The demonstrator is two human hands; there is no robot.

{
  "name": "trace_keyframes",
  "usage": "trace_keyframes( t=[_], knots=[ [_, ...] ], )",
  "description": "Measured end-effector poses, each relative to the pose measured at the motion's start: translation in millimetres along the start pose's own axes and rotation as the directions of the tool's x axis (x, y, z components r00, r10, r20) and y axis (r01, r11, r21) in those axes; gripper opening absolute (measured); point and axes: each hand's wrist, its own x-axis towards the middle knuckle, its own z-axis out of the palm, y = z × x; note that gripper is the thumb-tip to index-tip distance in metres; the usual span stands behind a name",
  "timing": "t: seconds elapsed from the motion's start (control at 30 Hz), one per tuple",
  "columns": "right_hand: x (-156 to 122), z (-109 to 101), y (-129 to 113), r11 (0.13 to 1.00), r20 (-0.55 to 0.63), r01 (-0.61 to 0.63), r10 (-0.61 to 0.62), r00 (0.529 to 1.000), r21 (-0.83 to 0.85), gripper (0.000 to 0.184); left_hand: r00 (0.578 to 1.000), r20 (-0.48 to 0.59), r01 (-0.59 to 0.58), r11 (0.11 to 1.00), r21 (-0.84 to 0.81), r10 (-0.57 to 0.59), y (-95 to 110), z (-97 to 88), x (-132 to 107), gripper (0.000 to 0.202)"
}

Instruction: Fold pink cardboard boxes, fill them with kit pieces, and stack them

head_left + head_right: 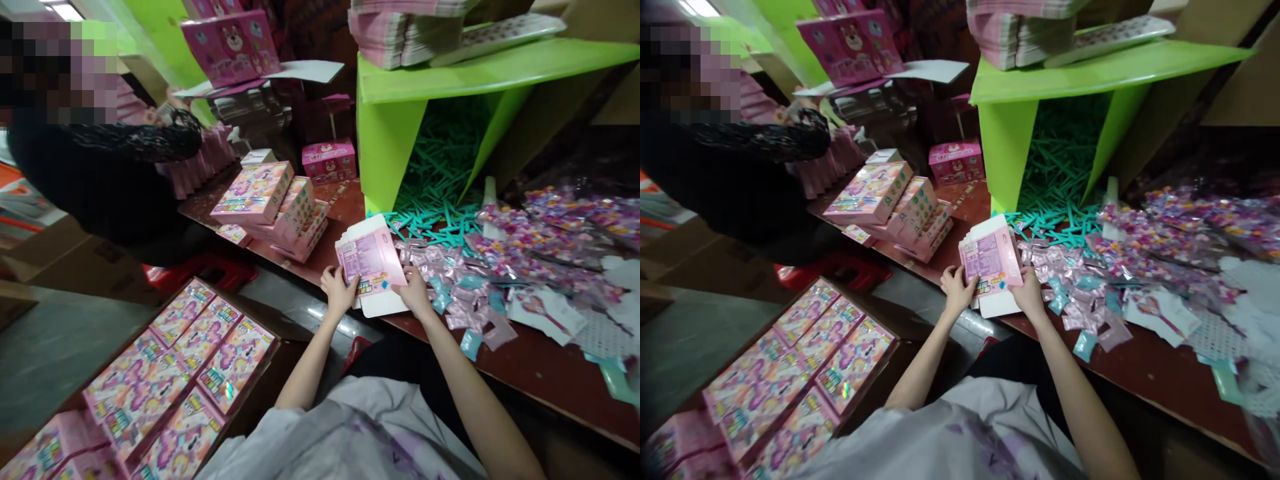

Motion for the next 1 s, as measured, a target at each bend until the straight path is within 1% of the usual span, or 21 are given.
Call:
trace_keyframes(
  t=[0.07, 0.1, 0.13, 0.2, 0.27, 0.3, 0.37, 0.4, 0.43, 0.47, 0.53, 0.57, 0.6, 0.63, 0.7, 0.73, 0.77, 0.8, 0.9, 0.93, 1.0],
  knots=[
    [-16, -10, -11, 0.967, 0.166, -0.039, -0.003, 0.986, 0.253, 0.047, 0.998, 0.014, 0.059, 0.963, -0.263, -0.058, 11, -8.6, -1, 0.055],
    [-24, -15, -17, 0.953, 0.223, -0.034, -0.036, 0.974, 0.302, 0.048, 0.993, 0.063, 0.116, 0.901, -0.418, -0.098, 18, -14.1, -1, 0.053],
    [-33, -20, -23, 0.957, 0.228, -0.002, -0.067, 0.971, 0.29, 0.048, 0.985, 0.124, 0.171, 0.815, -0.554, -0.122, 27, -18.9, -3, 0.052],
    [-49, -28, -32, 0.988, 0.14, 0.091, -0.108, 0.984, 0.124, 0.049, 0.969, 0.21, 0.243, 0.635, -0.733, -0.129, 44, -24.3, -7, 0.051],
    [-64, -35, -38, 0.989, 0.037, 0.137, -0.135, 0.99, -0.053, 0.049, 0.974, 0.178, 0.224, 0.53, -0.818, -0.138, 58, -23.5, -15, 0.053],
    [-70, -38, -39, 0.987, 0.028, 0.139, -0.137, 0.99, -0.08, 0.048, 0.978, 0.144, 0.2, 0.502, -0.841, -0.149, 64, -21.5, -19, 0.053],
    [-81, -48, -37, 0.993, 0.131, 0.118, -0.116, 0.985, -0.012, 0.041, 0.977, 0.148, 0.204, 0.457, -0.866, -0.155, 69, -16.6, -30, 0.046],
    [-86, -55, -34, 0.994, 0.199, 0.089, -0.099, 0.975, 0.056, 0.038, 0.971, 0.189, 0.234, 0.442, -0.866, -0.144, 70, -14.6, -36, 0.041],
    [-91, -63, -31, 0.99, 0.25, 0.051, -0.082, 0.965, 0.13, 0.037, 0.956, 0.271, 0.293, 0.431, -0.854, -0.113, 70, -13.2, -43, 0.037],
    [-97, -72, -26, 0.979, 0.265, 0.009, -0.064, 0.962, 0.201, 0.037, 0.922, 0.381, 0.372, 0.425, -0.825, -0.067, 71, -12.4, -51, 0.035],
    [-108, -89, -16, 0.942, 0.179, -0.051, -0.01, 0.984, 0.333, 0.038, 0.803, 0.594, 0.508, 0.458, -0.729, 0.055, 71, -11.8, -67, 0.034],
    [-114, -95, -11, 0.916, 0.108, -0.06, 0.019, 0.994, 0.397, 0.038, 0.751, 0.65, 0.527, 0.492, -0.693, 0.111, 73, -11.7, -74, 0.035],
    [-120, -99, -5, 0.888, 0.051, -0.064, 0.046, 0.998, 0.456, 0.04, 0.719, 0.675, 0.515, 0.526, -0.677, 0.166, 74, -11.2, -80, 0.04],
    [-125, -101, 1, 0.86, 0.019, -0.07, 0.07, 0.997, 0.506, 0.042, 0.712, 0.668, 0.476, 0.552, -0.685, 0.216, 76, -10.2, -84, 0.049],
    [-136, -102, 14, 0.815, -0.004, -0.077, 0.097, 0.995, 0.574, 0.052, 0.736, 0.606, 0.35, 0.598, -0.721, 0.301, 78, -6.4, -89, 0.07],
    [-141, -100, 20, 0.81, -0.021, -0.076, 0.108, 0.994, 0.582, 0.058, 0.745, 0.58, 0.292, 0.622, -0.727, 0.329, 79, -3.8, -91, 0.075],
    [-145, -99, 26, 0.82, -0.043, -0.072, 0.116, 0.992, 0.568, 0.062, 0.752, 0.564, 0.248, 0.647, -0.721, 0.341, 79, -1.0, -92, 0.073],
    [-148, -97, 33, 0.842, -0.077, -0.059, 0.119, 0.99, 0.536, 0.064, 0.766, 0.548, 0.213, 0.672, -0.71, 0.337, 79, 1.7, -94, 0.065],
    [-152, -92, 49, 0.916, -0.176, -0.005, 0.082, 0.981, 0.401, 0.068, 0.802, 0.528, 0.167, 0.744, -0.647, 0.28, 78, 8.1, -102, 0.028],
    [-152, -91, 53, 0.931, -0.196, 0.012, 0.064, 0.978, 0.364, 0.061, 0.796, 0.54, 0.161, 0.765, -0.624, 0.273, 79, 9.6, -105, 0.024],
    [-147, -89, 59, 0.946, -0.232, 0.023, 0.056, 0.971, 0.324, 0.033, 0.773, 0.572, 0.166, 0.783, -0.6, 0.274, 80, 13.1, -110, 0.027]
  ],
)
